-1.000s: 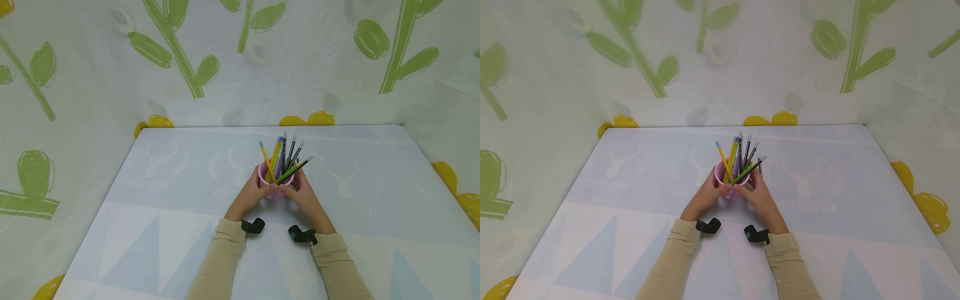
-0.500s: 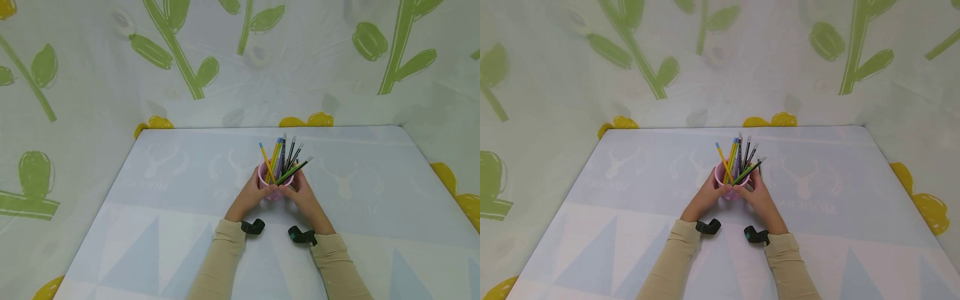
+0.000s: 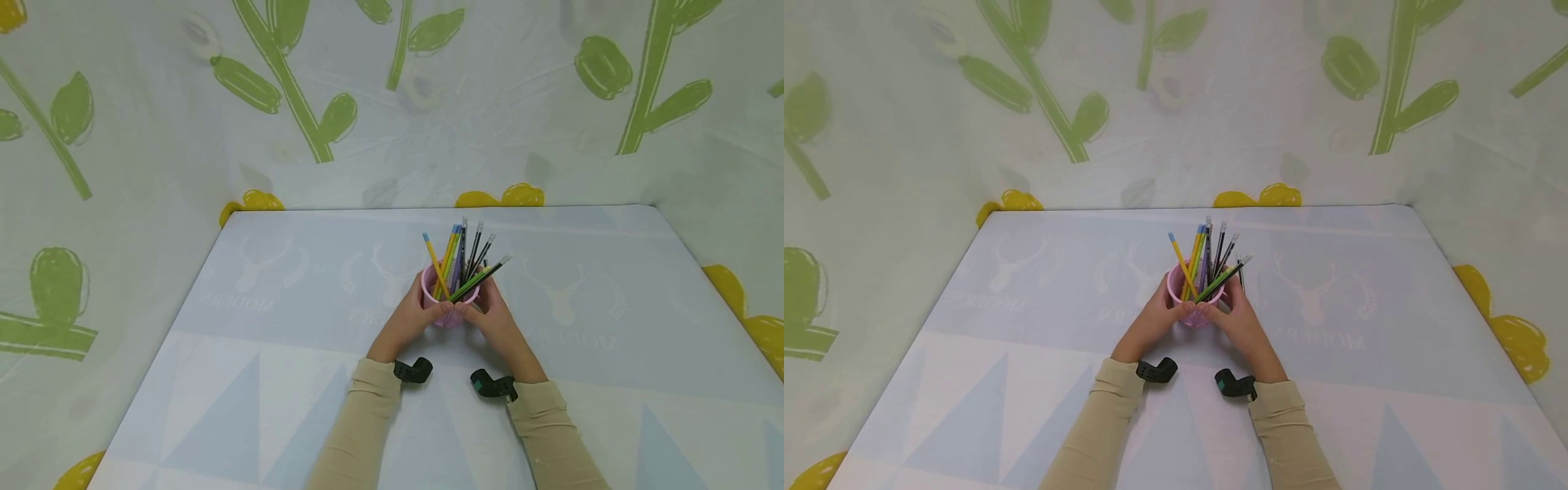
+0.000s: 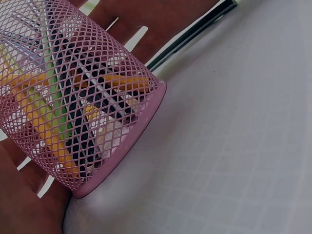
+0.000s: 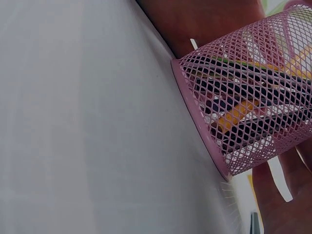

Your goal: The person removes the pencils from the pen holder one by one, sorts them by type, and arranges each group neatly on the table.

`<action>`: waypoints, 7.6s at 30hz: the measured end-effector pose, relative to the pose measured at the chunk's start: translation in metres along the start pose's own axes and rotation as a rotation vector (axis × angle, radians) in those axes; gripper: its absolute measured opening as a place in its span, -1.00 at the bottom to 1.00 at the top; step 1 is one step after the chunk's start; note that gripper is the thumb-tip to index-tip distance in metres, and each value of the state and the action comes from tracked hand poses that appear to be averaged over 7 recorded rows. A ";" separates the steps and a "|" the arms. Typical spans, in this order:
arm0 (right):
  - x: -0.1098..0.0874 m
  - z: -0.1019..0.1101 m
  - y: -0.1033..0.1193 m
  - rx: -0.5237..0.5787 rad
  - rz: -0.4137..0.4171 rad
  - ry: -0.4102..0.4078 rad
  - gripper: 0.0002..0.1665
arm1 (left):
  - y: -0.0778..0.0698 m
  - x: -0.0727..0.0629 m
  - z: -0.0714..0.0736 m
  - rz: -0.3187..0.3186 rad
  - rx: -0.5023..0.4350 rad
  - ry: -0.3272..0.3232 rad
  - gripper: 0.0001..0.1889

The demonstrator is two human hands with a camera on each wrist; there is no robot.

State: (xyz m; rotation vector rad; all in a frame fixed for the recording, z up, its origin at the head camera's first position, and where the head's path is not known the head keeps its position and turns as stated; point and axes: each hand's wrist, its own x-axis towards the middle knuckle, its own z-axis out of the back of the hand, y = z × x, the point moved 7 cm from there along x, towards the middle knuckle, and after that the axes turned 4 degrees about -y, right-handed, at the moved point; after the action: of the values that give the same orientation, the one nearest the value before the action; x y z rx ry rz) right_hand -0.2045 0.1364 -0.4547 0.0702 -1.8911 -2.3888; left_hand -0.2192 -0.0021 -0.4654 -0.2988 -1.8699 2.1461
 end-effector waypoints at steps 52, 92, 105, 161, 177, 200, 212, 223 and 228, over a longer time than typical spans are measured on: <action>-0.001 0.001 0.004 0.033 -0.007 0.018 -0.10 | -0.033 0.002 0.018 -0.085 -0.018 -0.392 -0.69; -0.001 0.002 0.003 0.001 0.019 0.013 -0.08 | -0.089 -0.034 0.093 -0.306 -0.471 -0.646 -0.80; -0.002 0.002 0.005 0.014 0.020 0.017 -0.09 | -0.064 -0.029 0.103 -0.197 -0.408 -0.685 -0.71; 0.000 0.001 0.000 0.006 -0.008 0.029 -0.07 | -0.001 -0.016 0.091 0.197 0.786 -0.489 -0.61; -0.010 -0.001 0.023 0.013 -0.036 0.049 -0.07 | -0.001 -0.017 0.094 0.208 0.656 -0.541 -0.68; -0.003 0.000 0.000 0.013 -0.031 0.030 -0.10 | -0.024 -0.009 0.068 -0.032 0.326 -0.432 -0.66; -0.003 -0.001 0.000 0.013 -0.023 0.018 -0.09 | -0.023 -0.001 0.022 -0.038 0.127 -0.068 -0.39; -0.005 -0.001 0.006 0.003 0.061 0.009 -0.30 | -0.013 -0.001 0.008 -0.009 0.087 -0.027 -0.01; -0.004 -0.001 0.006 0.034 0.043 -0.017 -0.34 | -0.015 -0.002 0.008 -0.047 0.093 -0.024 -0.03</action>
State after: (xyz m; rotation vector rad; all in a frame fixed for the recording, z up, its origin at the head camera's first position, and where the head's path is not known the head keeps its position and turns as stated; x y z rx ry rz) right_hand -0.2005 0.1343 -0.4489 0.0115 -1.9210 -2.3371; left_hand -0.2185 -0.0085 -0.4498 -0.2080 -1.7646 2.2066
